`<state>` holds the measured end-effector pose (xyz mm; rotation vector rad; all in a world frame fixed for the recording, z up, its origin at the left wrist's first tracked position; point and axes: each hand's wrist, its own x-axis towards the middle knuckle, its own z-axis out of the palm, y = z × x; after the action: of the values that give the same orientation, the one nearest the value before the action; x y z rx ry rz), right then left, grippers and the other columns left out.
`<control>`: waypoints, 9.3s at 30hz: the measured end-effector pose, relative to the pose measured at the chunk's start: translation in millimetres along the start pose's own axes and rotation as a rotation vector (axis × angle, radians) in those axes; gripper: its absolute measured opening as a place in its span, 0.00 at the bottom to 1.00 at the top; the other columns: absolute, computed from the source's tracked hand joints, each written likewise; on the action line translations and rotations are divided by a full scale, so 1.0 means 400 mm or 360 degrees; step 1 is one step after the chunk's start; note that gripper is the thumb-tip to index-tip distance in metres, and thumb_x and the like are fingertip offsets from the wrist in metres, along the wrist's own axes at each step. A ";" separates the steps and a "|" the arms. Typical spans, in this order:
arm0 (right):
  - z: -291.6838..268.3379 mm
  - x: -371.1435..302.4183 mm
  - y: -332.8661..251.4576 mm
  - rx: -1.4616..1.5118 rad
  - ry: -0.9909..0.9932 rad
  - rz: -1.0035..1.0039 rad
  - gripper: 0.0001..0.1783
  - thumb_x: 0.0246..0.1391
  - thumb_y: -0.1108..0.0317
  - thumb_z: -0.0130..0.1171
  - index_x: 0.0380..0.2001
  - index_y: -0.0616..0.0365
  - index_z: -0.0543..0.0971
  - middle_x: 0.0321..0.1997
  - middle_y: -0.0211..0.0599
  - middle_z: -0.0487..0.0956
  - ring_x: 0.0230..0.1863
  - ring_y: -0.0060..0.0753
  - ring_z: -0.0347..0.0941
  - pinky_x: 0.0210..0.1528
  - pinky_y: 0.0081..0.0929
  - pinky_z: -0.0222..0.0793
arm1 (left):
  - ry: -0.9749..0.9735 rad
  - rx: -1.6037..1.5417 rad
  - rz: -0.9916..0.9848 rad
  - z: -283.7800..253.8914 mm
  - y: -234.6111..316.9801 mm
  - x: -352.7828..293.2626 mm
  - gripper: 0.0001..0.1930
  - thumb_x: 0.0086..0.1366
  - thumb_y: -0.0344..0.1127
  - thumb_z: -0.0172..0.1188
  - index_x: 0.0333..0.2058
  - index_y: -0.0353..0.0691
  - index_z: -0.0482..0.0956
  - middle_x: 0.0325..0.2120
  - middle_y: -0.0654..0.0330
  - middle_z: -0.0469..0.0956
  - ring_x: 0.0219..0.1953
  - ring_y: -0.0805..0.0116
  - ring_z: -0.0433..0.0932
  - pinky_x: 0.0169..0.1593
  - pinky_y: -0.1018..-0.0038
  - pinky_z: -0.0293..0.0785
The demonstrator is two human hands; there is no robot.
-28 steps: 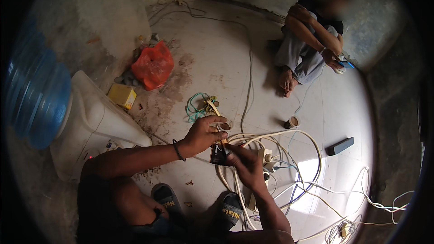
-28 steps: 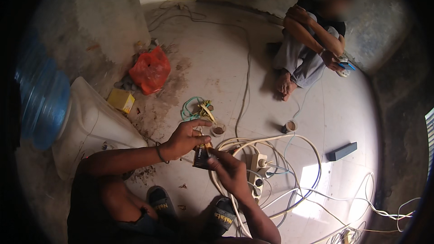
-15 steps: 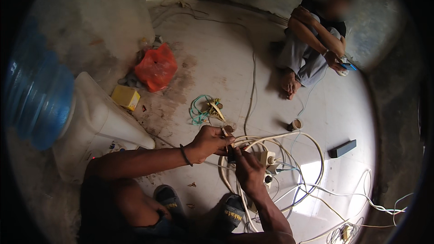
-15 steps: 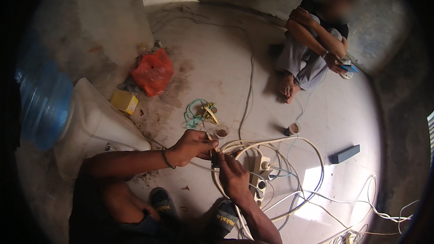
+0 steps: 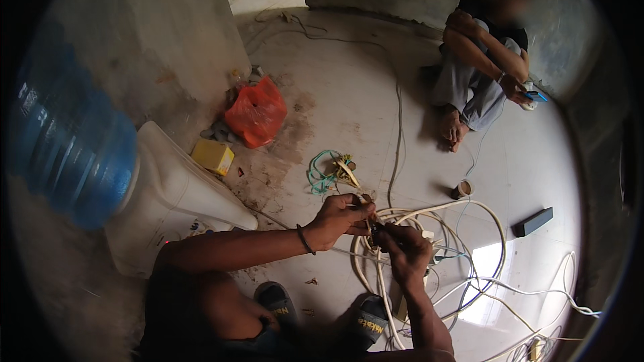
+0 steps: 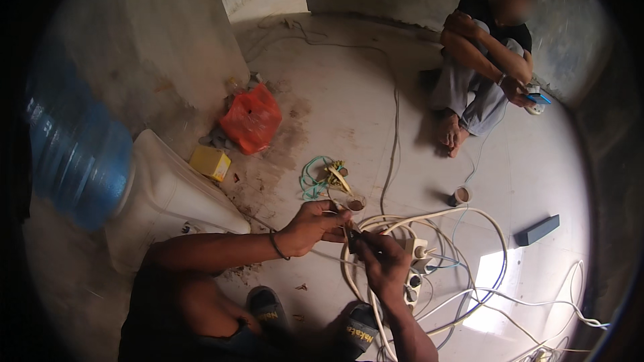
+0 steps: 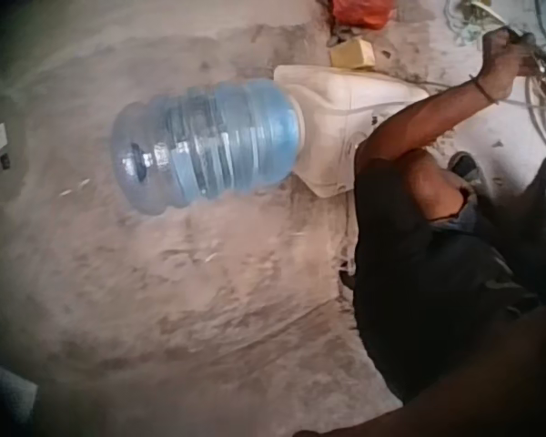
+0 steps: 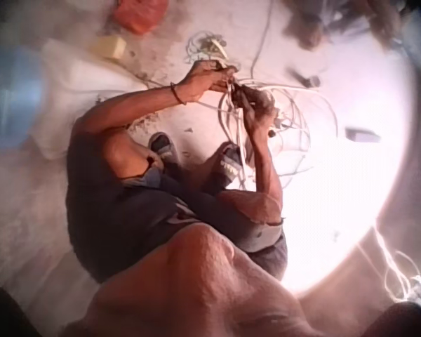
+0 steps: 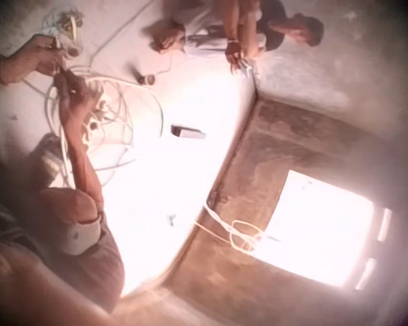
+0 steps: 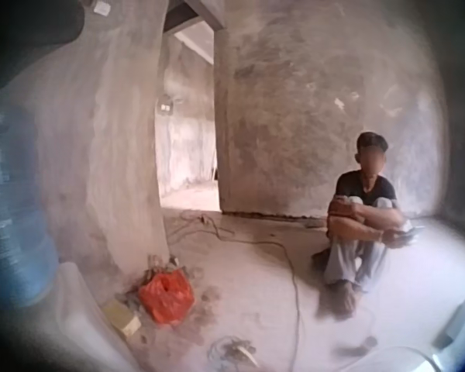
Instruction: The person opens instant coffee packets and empties them into a plastic cup, dispenses water into the cup from a water dispenser, and stirs the mixture with a stick.
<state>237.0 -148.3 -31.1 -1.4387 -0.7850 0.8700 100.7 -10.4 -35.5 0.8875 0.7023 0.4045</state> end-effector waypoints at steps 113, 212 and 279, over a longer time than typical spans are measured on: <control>0.002 0.062 0.095 0.0101 -0.0207 0.0122 0.07 0.44 0.84 0.69 0.26 0.67 0.80 0.27 0.40 0.82 0.23 0.23 0.74 0.26 0.18 0.71 | 0.3041 0.0844 0.0881 -0.523 -0.295 -0.551 0.35 0.45 0.36 0.78 0.47 0.35 0.65 0.44 0.47 0.74 0.46 0.57 0.77 0.52 0.64 0.74; -0.016 0.008 0.116 0.0009 -0.0129 0.0157 0.08 0.44 0.78 0.71 0.25 0.64 0.79 0.21 0.35 0.79 0.21 0.24 0.74 0.26 0.20 0.70 | 0.2890 0.1043 0.0853 -0.497 -0.365 -0.584 0.37 0.43 0.40 0.81 0.41 0.35 0.61 0.35 0.55 0.74 0.37 0.67 0.75 0.44 0.71 0.74; 0.011 0.402 0.200 -0.1740 -0.0700 -0.0913 0.07 0.49 0.65 0.60 0.23 0.57 0.81 0.25 0.46 0.80 0.26 0.53 0.77 0.29 0.42 0.73 | 0.0265 0.2646 0.1272 -0.195 0.062 0.214 0.48 0.52 0.37 0.67 0.68 0.37 0.49 0.40 0.39 0.74 0.39 0.44 0.78 0.39 0.57 0.77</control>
<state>309.3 -10.6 -120.4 -1.7689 -2.0994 0.2593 105.5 98.3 -82.2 2.7764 0.7372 0.5652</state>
